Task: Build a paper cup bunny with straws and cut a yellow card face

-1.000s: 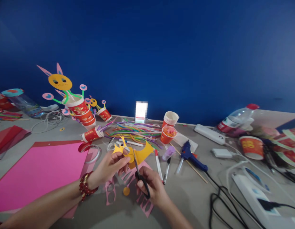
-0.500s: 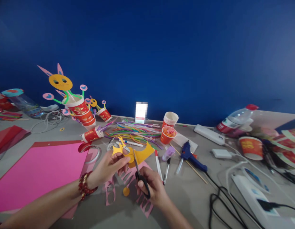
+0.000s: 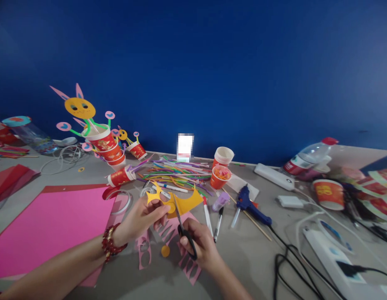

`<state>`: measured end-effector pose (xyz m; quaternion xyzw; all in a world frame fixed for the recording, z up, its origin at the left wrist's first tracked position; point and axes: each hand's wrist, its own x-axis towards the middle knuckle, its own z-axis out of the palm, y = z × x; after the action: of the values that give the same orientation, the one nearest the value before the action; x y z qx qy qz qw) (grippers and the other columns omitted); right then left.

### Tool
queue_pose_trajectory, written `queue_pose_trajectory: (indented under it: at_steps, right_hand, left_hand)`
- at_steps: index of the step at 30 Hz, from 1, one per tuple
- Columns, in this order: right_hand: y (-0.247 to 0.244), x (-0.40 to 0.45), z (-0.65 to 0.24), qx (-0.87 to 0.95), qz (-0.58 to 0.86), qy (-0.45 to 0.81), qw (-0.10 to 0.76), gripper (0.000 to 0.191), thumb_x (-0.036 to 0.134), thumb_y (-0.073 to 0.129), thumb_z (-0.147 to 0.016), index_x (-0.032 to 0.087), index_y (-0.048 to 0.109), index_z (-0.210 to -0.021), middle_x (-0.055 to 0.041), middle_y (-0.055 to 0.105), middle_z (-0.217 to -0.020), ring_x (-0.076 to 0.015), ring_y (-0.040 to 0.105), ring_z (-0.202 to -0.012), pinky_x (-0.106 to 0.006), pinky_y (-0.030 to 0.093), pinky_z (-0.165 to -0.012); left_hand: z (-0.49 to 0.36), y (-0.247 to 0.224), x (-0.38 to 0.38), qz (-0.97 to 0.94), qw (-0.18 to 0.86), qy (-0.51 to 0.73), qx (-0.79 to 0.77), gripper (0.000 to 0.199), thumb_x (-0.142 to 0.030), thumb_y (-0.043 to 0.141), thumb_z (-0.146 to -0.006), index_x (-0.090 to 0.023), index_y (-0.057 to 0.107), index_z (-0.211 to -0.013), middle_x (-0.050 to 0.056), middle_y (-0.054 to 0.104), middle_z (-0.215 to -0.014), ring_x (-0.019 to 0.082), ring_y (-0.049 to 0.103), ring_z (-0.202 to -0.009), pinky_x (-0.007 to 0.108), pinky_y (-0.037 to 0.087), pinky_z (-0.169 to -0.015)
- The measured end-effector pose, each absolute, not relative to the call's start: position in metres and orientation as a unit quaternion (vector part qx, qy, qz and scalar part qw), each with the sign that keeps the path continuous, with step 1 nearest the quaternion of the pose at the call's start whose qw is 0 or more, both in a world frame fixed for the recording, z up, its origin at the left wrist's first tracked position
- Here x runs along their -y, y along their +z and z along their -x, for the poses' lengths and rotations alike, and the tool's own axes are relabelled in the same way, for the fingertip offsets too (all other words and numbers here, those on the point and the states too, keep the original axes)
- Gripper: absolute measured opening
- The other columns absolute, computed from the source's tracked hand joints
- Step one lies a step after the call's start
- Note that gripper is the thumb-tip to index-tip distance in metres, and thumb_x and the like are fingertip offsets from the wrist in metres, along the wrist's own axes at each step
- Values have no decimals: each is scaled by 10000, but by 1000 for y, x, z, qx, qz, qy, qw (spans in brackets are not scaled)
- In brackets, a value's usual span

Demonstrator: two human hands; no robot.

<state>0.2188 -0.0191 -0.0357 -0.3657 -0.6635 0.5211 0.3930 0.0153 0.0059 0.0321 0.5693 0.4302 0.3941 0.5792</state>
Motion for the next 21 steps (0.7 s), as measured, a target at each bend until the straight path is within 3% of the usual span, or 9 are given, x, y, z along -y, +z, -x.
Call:
queue_pose_trajectory:
  at_steps: [9,21]
  right_hand:
    - [-37,19,-219,669,380,505,391,592,796,493,-828,219,492,-697,17,535,-531,-120,475,-416,-242,314,-416]
    - [-38,20,-219,675,382,493,394,599,806,468,-832,223,486,-695,19,524,-526,-126,463,-432,-246,300,-422]
  left_hand:
    - [-13,30,-9,-583,565,387,-437,339,-408,611,-872,-166,540,-646,-8,604,-556,65,478,-414,180,379,-420]
    - [-12,31,-10,-591,555,392,-435,341,-410,600,-885,-172,521,-653,-1,617,-582,65,485,-429,176,387,-420]
